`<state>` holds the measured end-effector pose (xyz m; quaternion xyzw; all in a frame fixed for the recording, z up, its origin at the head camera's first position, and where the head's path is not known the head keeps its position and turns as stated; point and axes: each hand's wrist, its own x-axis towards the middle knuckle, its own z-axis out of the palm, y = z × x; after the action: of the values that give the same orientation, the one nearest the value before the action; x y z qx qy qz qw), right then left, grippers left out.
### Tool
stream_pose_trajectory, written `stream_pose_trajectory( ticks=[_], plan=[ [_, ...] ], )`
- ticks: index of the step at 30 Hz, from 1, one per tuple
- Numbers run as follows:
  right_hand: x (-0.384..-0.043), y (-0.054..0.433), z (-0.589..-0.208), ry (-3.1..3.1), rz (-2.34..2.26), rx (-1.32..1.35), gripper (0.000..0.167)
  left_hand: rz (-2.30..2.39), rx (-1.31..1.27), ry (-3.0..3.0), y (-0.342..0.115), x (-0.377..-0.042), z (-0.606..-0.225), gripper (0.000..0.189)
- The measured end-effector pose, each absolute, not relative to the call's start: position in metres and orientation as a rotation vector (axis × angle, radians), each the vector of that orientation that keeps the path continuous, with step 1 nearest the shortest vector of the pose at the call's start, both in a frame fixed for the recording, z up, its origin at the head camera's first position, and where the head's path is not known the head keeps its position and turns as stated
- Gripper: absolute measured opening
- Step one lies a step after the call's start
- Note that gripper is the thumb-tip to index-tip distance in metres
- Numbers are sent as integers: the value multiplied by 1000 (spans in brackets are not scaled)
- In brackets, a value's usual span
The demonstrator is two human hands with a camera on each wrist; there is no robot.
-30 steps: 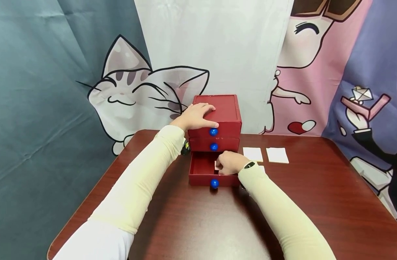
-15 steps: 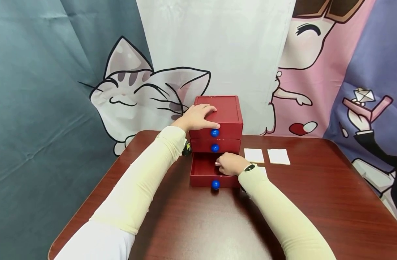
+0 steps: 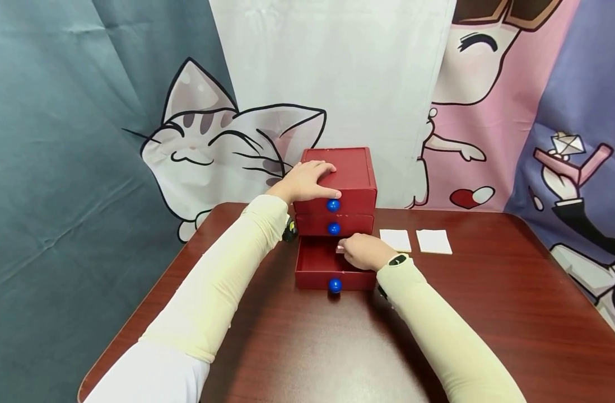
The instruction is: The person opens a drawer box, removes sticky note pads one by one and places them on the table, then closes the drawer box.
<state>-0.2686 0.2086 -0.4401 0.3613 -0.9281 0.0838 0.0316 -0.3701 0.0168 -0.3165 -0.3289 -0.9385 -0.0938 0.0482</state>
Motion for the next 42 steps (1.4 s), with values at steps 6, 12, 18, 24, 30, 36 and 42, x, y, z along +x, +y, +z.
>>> stream_pose_trajectory(
  ticks=[6, 12, 18, 24, 30, 36, 42],
  plan=[
    [-259, 213, -430, -2815, 339, 1066, 29, -289, -993, -2862, 15, -370, -316, 77],
    [-251, 217, -431, -2814, 443, 974, 35, -302, -996, -2854, 14, -372, -318, 77],
    [-243, 226, -439, -2743, 572, 913, 32, -306, -999, -2875, 14, -371, -321, 79],
    [-238, 239, -433, -2709, 694, 858, 33, -306, -991, -2890, 15, -370, -322, 80],
    [-234, 262, -423, -2655, 871, 800, 36, -288, -999, -2868, 18, -372, -320, 80],
    [-231, 285, -420, -2668, 1010, 695, 36, -300, -998, -2871, 18, -372, -318, 79],
    [-229, 308, -420, -2665, 899, 575, 35, -297, -1008, -2860, 17, -373, -319, 79]
  ],
)
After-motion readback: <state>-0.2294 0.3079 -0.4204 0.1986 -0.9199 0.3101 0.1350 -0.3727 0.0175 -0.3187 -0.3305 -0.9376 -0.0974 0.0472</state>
